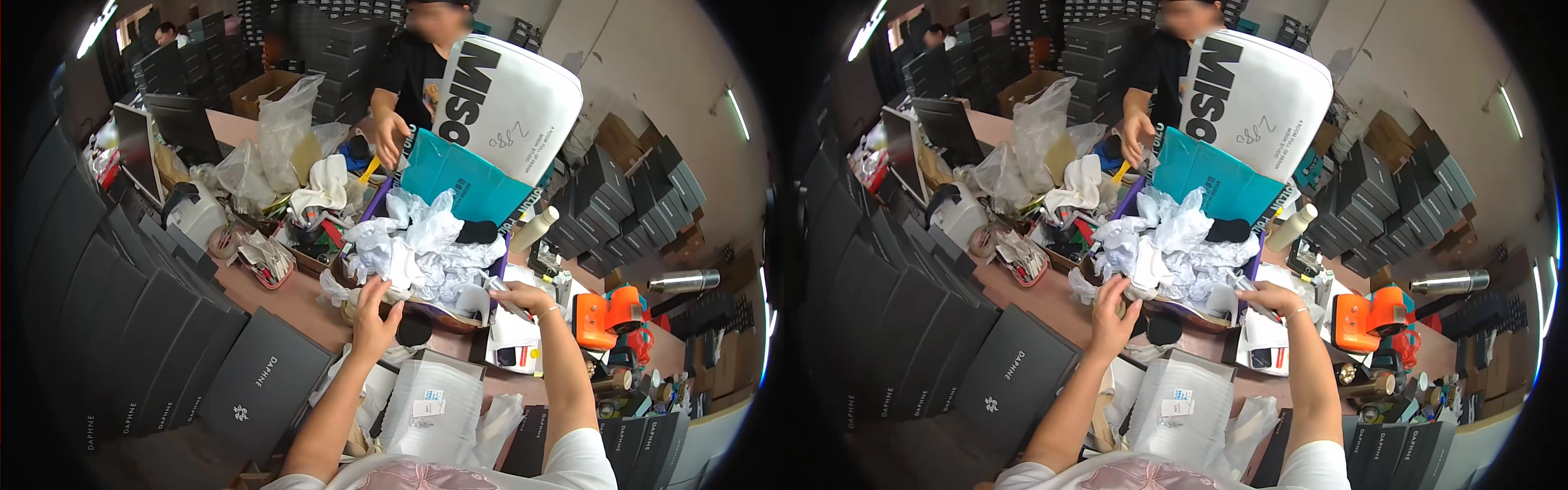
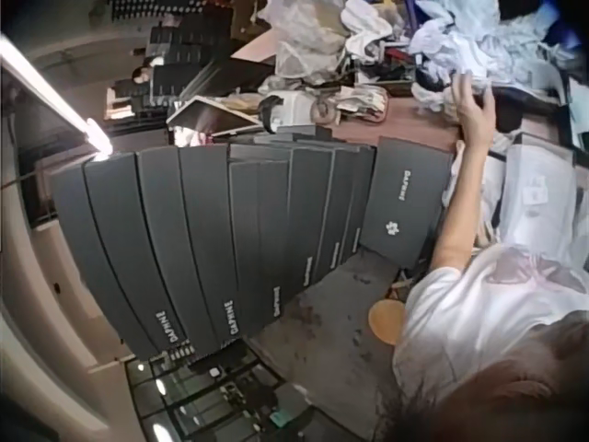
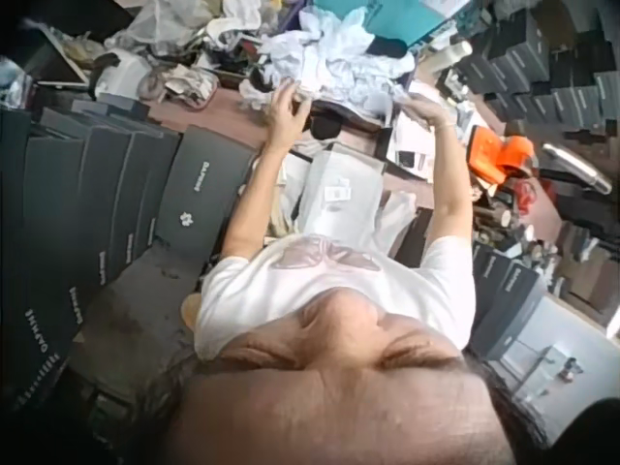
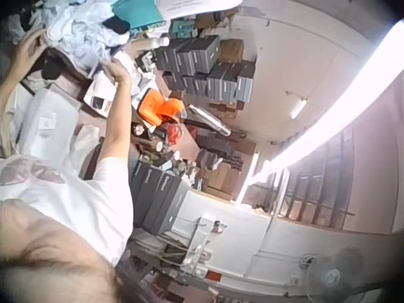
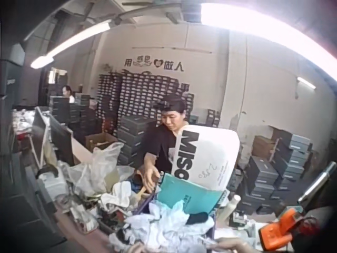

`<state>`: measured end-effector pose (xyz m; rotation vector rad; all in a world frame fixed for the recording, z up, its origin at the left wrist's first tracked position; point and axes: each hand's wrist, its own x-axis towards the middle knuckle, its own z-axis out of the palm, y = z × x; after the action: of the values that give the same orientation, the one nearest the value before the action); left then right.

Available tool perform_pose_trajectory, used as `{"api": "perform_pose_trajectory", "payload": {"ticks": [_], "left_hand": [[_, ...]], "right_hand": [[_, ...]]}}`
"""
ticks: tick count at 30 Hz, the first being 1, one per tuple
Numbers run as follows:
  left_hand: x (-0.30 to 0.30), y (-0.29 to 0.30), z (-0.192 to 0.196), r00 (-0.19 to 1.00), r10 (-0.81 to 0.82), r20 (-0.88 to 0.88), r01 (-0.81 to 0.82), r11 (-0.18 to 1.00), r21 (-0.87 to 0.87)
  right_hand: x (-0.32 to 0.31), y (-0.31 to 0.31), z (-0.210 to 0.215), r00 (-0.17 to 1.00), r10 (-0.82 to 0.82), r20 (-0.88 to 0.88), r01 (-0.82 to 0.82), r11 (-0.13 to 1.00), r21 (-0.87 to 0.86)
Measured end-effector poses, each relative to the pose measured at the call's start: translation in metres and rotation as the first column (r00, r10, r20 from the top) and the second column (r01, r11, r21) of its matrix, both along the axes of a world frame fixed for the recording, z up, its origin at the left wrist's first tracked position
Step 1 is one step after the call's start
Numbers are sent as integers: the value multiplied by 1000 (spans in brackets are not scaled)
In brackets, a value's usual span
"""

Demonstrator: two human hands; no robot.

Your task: Packaging high-heeled shoes into boxes and preparing them for shipment.

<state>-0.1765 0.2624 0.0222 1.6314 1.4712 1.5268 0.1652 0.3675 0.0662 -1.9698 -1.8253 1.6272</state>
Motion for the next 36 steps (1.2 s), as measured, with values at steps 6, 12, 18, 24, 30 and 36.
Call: {"api": "perform_pose_trajectory", "payload": {"ticks": [6, 12, 18, 24, 30, 36], "left_hand": [[19, -38, -14, 978, -128, 162, 157, 972, -177], [14, -64, -16, 969, -223, 109, 245, 930, -273], [17, -112, -27, 932, -348, 101, 362, 876, -319], [33, -135, -24, 862, -506, 41, 485, 798, -359], [17, -143, -18, 860, -508, -43, 452, 799, -395], [8, -171, -17, 863, -500, -63, 418, 780, -466]], "right_hand": [[-115, 64, 37, 913, -78, -401, 192, 949, 252], [-155, 107, 52, 984, 129, -119, -29, 787, 616], [-58, 57, -51, 427, 240, 872, -713, 683, 161], [-35, 30, -125, 219, 177, 960, -755, 653, 52], [-61, 48, -121, -40, 417, 908, -764, 573, -296], [-55, 30, -146, 167, 311, 936, -688, 716, -115]]}}
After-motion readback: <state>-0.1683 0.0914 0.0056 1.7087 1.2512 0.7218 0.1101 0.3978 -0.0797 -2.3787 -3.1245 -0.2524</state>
